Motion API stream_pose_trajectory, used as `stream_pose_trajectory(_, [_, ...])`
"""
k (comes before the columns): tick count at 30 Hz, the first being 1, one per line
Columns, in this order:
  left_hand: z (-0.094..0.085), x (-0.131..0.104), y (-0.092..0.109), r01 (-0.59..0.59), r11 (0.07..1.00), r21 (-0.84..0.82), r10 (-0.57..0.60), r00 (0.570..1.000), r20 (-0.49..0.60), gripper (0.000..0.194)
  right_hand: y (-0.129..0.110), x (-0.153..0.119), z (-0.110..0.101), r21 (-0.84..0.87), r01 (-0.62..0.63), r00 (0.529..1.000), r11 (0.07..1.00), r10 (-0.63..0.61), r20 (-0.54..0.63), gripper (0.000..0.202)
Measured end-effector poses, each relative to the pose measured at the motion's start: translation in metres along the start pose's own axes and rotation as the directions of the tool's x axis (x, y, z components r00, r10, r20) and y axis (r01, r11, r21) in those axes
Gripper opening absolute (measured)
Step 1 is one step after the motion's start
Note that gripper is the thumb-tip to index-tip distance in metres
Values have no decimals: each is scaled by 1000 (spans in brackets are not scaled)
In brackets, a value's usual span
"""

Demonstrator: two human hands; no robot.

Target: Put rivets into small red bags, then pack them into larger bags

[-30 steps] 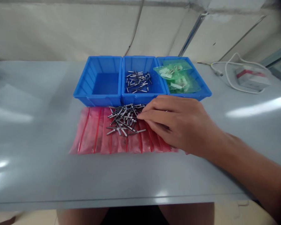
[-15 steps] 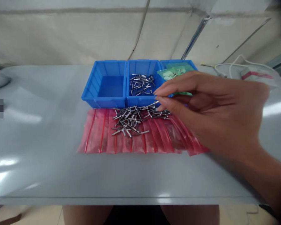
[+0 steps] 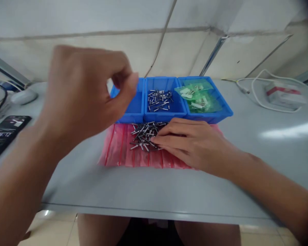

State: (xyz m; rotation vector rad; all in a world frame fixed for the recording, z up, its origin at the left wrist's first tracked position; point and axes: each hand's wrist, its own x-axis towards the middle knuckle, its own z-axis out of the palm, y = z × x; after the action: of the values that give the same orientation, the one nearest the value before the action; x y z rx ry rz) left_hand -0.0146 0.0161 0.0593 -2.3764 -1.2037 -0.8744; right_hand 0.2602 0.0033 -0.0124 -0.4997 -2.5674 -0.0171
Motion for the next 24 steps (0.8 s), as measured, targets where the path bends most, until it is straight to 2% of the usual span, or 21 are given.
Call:
stream_pose_trajectory(1, [10,15,-3,58,994,88,-60,998,23,27,-1,0,2,-25,15,999,1000,-14,33,29])
stream_pose_trajectory(4, [41,50,-11,107,990,89,-118,985,123,25,-7,3,1,-42,-12,1000,999,12,0,32])
stream_pose_trajectory(6, [56,54,-15,83,991,102,-100,980,174,26,-11,5,-2,-25,-34,998,999,32,-57,24])
stream_pose_trajectory(8, [64,45,-16,36,994,104,-58,974,217,31,-14,5,-4,-12,-20,998,1000,19,-60,20])
stream_pose_trajectory(11, [64,19,-17,-106,994,-15,106,959,262,48,-15,3,-4,-30,27,999,999,-26,33,26])
stream_pose_trajectory(13, [60,3,-18,-182,978,-104,203,944,260,52,-15,0,-3,-47,36,997,998,-33,67,35])
stream_pose_trajectory(18, [55,-17,-21,-214,960,-181,254,936,243,51,-16,2,-1,6,-44,999,999,44,-12,38])
stream_pose_trajectory(24, [52,-18,-23,-266,943,-201,311,919,243,45,-12,8,-11,24,-78,991,997,80,-107,32])
